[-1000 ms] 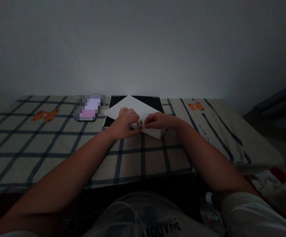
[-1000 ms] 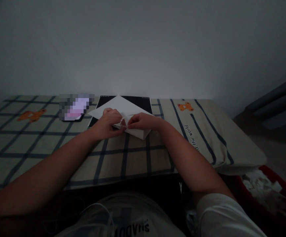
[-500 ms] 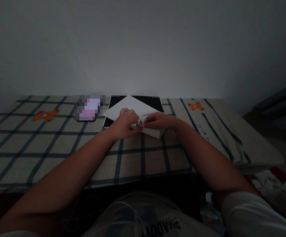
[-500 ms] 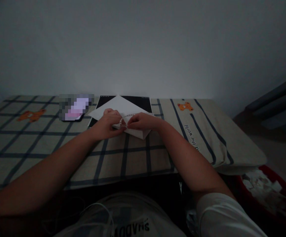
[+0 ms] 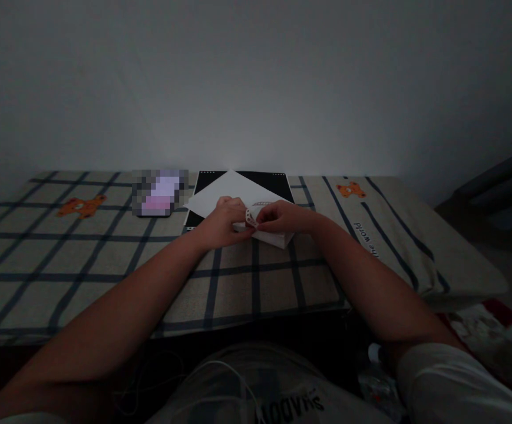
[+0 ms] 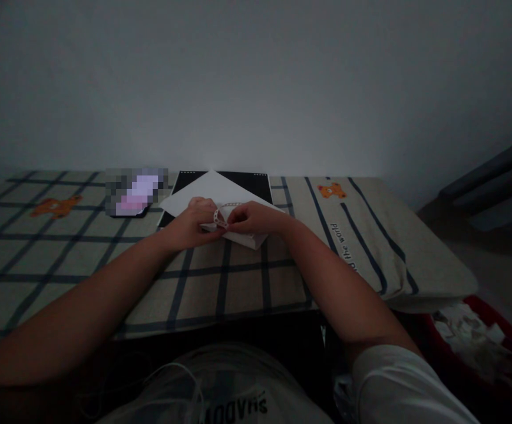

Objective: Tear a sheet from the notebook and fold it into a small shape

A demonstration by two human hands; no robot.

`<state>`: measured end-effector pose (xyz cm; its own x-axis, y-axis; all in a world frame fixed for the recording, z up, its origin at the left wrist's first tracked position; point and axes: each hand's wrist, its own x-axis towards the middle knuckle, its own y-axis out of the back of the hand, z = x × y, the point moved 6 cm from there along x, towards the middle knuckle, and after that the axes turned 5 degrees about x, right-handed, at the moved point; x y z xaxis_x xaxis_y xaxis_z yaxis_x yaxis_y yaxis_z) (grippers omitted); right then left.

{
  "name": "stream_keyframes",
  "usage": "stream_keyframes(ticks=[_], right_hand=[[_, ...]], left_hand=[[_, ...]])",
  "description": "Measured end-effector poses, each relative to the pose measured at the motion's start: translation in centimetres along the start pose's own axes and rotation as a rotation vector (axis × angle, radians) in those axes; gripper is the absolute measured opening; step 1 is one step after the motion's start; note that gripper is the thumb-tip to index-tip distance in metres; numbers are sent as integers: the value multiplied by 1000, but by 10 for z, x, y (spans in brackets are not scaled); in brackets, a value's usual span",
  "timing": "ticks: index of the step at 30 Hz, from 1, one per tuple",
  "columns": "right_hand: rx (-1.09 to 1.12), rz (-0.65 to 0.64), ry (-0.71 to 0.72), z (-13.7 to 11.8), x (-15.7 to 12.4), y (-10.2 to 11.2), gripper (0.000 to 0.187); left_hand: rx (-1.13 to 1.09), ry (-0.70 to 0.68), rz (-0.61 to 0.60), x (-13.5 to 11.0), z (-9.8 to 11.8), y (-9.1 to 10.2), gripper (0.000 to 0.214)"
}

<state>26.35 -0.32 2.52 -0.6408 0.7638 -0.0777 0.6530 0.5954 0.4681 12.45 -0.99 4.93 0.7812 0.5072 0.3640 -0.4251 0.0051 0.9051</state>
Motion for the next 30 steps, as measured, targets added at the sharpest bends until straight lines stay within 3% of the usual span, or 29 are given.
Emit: stream_keyframes(ticks=[5,11,23,30], right_hand=[[58,49,91,-4,2,-1,24],[77,-5,-44,6,0,0,30],[143,-34,-115,11,0,-1,33],[98,-20,-41,4,0,-4,29]], left_hand=[[-27,7,44,0,1,5,12],[-8,34,55,0,0,6,10],[-32,32,48,1,2,6,16],[-44,17,56,0,1,7,15]])
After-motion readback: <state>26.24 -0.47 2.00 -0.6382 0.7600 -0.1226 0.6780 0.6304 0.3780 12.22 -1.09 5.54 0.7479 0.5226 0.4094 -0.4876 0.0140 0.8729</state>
